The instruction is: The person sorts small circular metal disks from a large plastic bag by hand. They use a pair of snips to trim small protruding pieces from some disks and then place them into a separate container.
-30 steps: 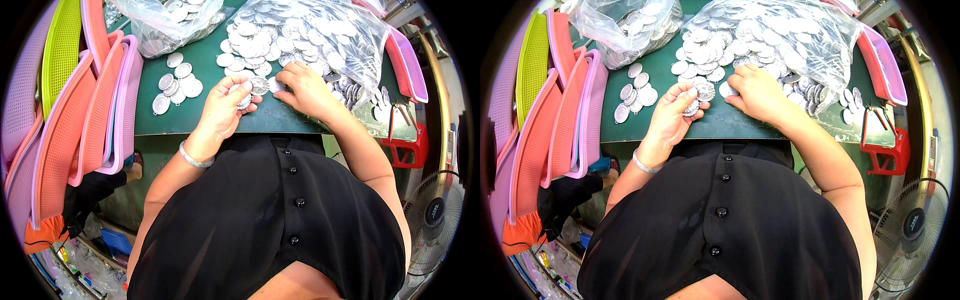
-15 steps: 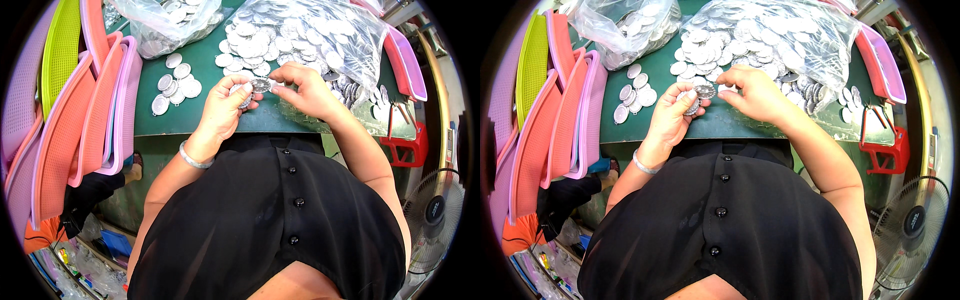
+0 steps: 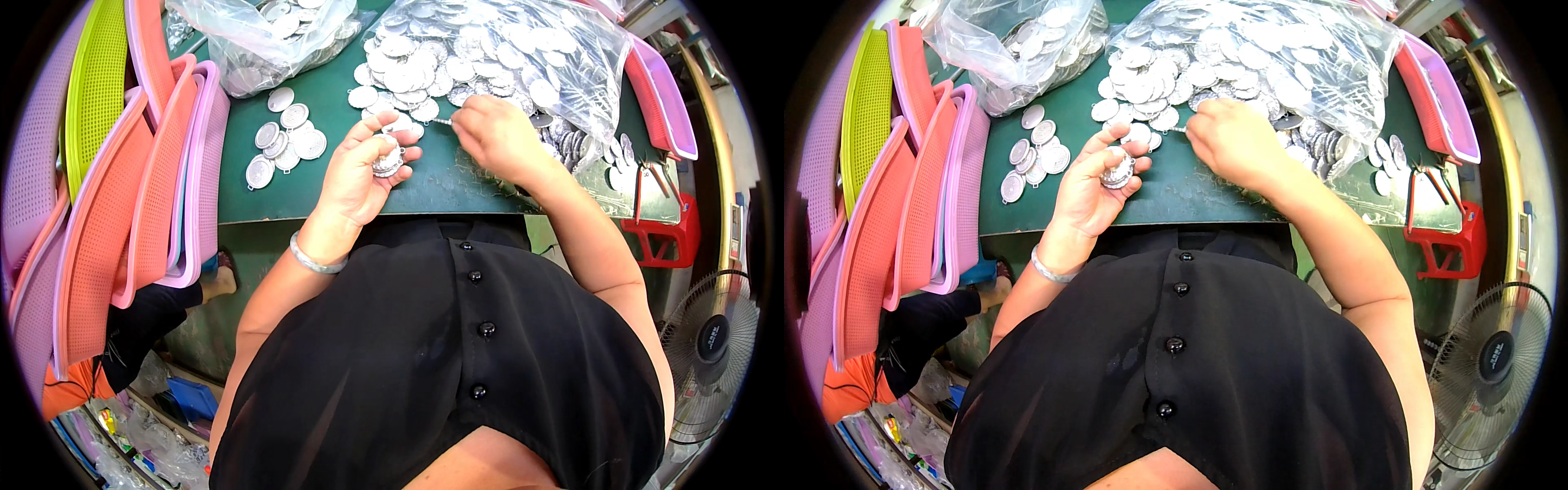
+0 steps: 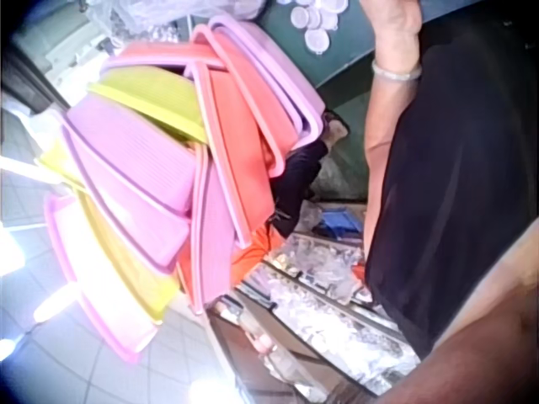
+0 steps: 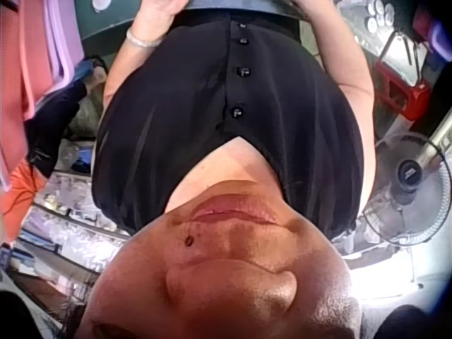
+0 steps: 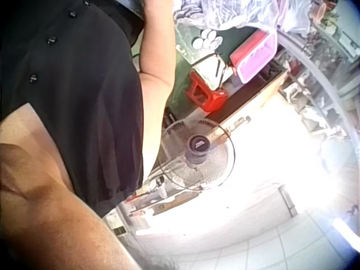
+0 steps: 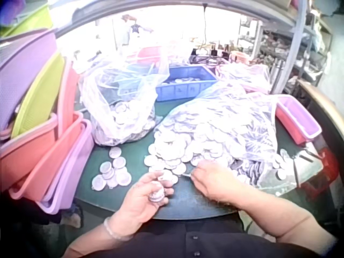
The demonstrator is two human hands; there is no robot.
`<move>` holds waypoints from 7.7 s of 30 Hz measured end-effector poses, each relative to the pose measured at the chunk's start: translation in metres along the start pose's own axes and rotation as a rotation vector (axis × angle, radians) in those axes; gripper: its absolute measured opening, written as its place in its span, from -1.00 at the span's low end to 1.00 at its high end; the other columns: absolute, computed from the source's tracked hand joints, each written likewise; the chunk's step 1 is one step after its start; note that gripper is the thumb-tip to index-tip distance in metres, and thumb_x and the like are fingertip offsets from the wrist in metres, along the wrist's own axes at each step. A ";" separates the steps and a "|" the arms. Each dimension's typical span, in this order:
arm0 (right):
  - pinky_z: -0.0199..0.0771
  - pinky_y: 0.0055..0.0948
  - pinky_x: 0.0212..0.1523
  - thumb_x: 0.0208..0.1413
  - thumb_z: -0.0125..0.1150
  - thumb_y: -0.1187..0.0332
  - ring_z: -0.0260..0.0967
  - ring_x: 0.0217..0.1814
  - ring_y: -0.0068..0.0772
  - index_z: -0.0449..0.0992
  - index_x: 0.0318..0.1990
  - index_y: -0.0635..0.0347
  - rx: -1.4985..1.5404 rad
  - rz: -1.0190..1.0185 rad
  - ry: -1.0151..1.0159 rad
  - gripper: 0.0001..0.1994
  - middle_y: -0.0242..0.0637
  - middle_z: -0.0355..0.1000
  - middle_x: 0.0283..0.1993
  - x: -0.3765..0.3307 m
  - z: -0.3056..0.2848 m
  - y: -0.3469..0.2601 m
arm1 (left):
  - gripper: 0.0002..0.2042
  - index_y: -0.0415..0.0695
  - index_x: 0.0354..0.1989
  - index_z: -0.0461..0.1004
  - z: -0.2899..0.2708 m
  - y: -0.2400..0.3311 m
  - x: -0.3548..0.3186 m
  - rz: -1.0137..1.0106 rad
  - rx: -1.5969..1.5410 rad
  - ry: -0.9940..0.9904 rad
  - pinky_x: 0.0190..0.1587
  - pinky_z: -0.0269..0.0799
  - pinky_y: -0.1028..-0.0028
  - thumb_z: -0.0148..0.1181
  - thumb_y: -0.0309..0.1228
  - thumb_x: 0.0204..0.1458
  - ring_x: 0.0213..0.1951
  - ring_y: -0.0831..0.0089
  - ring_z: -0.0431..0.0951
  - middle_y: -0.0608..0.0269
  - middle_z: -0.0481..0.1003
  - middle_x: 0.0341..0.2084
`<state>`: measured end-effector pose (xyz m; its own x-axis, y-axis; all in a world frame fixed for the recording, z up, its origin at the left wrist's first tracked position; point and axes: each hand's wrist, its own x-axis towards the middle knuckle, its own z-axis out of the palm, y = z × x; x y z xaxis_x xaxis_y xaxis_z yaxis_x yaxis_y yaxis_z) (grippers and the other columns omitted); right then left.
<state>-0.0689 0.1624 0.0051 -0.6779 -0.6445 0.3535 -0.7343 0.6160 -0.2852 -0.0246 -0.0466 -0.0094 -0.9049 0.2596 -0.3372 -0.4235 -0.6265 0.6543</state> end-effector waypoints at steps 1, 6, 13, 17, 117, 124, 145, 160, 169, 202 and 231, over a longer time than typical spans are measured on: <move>0.28 -0.42 -0.41 -0.06 0.10 0.38 0.28 -0.44 -0.31 0.44 -0.41 0.30 0.158 0.081 0.002 -0.86 -0.27 0.31 -0.50 0.001 -0.001 0.003 | -0.81 -0.13 -0.21 0.34 0.003 0.001 0.000 -0.010 0.046 0.009 -0.46 0.36 0.56 0.07 -0.40 -0.01 -0.38 0.42 0.47 0.18 0.46 -0.37; 0.17 -0.61 -0.49 0.07 0.03 0.31 0.09 -0.51 -0.71 0.45 -0.38 0.34 0.679 0.425 -0.304 -0.77 -0.48 0.25 -0.57 0.012 -0.018 -0.007 | -0.83 -0.13 -0.24 0.38 0.013 -0.003 0.002 -0.074 0.218 0.001 -0.56 0.28 0.64 0.10 -0.42 -0.01 -0.48 0.54 0.44 0.27 0.46 -0.43; 0.34 -0.37 -0.35 -0.08 0.14 0.26 0.33 -0.36 -0.35 0.46 -0.43 0.24 -0.169 0.110 0.100 -0.79 -0.29 0.36 -0.45 0.007 -0.004 0.014 | -0.90 -0.16 -0.32 0.38 0.011 -0.007 0.005 -0.054 0.143 0.006 -0.60 0.28 0.65 0.09 -0.44 0.00 -0.52 0.54 0.44 0.26 0.45 -0.47; 0.33 -0.36 -0.25 -0.17 0.20 0.26 0.28 -0.23 -0.27 0.45 -0.47 0.19 -0.344 0.096 0.006 -0.81 -0.30 0.32 -0.39 0.006 -0.002 0.013 | -0.91 -0.16 -0.32 0.37 0.009 -0.006 0.003 -0.041 0.126 -0.019 -0.59 0.30 0.65 0.07 -0.46 0.01 -0.51 0.52 0.45 0.25 0.45 -0.47; 0.29 -0.30 -0.16 0.00 0.01 0.47 0.30 -0.14 -0.02 0.23 -0.08 0.29 0.301 0.438 -0.117 -0.70 -0.04 0.33 -0.19 -0.118 -0.118 -0.005 | -0.82 -0.24 -0.26 0.44 0.129 -0.028 0.022 -0.071 0.774 -0.378 -0.70 0.17 0.76 0.11 -0.44 -0.03 -0.67 0.71 0.36 0.33 0.43 -0.64; 0.29 -0.23 -0.28 0.02 0.00 0.44 0.31 -0.25 0.02 0.26 -0.13 0.23 0.295 0.426 -0.083 -0.76 -0.04 0.36 -0.35 -0.119 -0.115 -0.004 | -0.80 -0.25 -0.22 0.43 0.128 -0.027 0.021 -0.087 0.766 -0.406 -0.69 0.18 0.76 0.10 -0.46 -0.02 -0.65 0.71 0.37 0.33 0.44 -0.61; 0.26 -0.53 -0.22 0.04 0.03 0.40 0.20 -0.28 -0.58 0.25 -0.03 0.26 0.813 0.551 -0.042 -0.68 -0.36 0.30 -0.34 -0.135 -0.122 0.012 | -0.77 -0.28 -0.18 0.44 0.122 -0.032 0.021 0.052 0.831 -0.446 -0.53 0.27 0.71 0.11 -0.47 -0.03 -0.59 0.73 0.32 0.38 0.44 -0.53; 0.27 -0.20 -0.14 -0.12 0.20 0.27 0.22 -0.11 0.01 0.23 0.01 0.20 -0.482 0.986 0.220 -0.49 -0.04 0.27 -0.18 -0.229 -0.120 0.089 | -0.92 -0.17 -0.52 0.33 0.144 0.055 0.166 0.209 0.601 -0.108 -0.71 0.13 0.62 0.08 -0.48 -0.07 -0.67 0.56 0.31 0.27 0.38 -0.64; 0.28 -0.17 -0.19 -0.10 0.18 0.21 0.23 -0.16 0.02 0.23 0.01 0.21 -0.571 0.973 0.175 -0.50 -0.05 0.28 -0.20 -0.221 -0.113 0.101 | -0.81 -0.34 -0.32 0.29 0.165 0.123 0.250 0.212 0.438 0.056 -0.71 0.23 0.67 0.05 -0.44 0.03 -0.57 0.49 0.35 0.06 0.41 -0.46; 0.16 -0.36 -0.17 -0.26 0.21 0.41 0.21 -0.24 -0.28 0.43 -0.44 0.19 -0.264 0.103 0.184 -0.84 -0.32 0.28 -0.36 -0.066 -0.059 0.007 | -0.89 -0.25 -0.36 0.49 0.082 0.078 0.019 1.377 1.257 -0.107 -0.40 0.30 0.66 0.10 -0.57 -0.09 -0.48 0.61 0.39 0.26 0.46 -0.51; 0.15 -0.34 -0.08 -0.23 0.21 0.37 0.19 -0.16 -0.28 0.49 -0.42 0.18 -0.295 0.204 0.032 -0.84 -0.35 0.31 -0.30 -0.055 -0.050 0.009 | -0.78 -0.26 -0.14 0.39 0.058 -0.025 0.037 -0.046 0.397 -0.235 -0.35 0.44 0.56 0.03 -0.47 0.03 -0.40 0.47 0.51 0.17 0.48 -0.37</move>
<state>-0.0362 0.2258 0.0272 -0.8045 -0.4833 0.3451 -0.5397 0.8375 -0.0853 -0.0499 0.0213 0.0017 -0.8500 0.4691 -0.2397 -0.4053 -0.2918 0.8664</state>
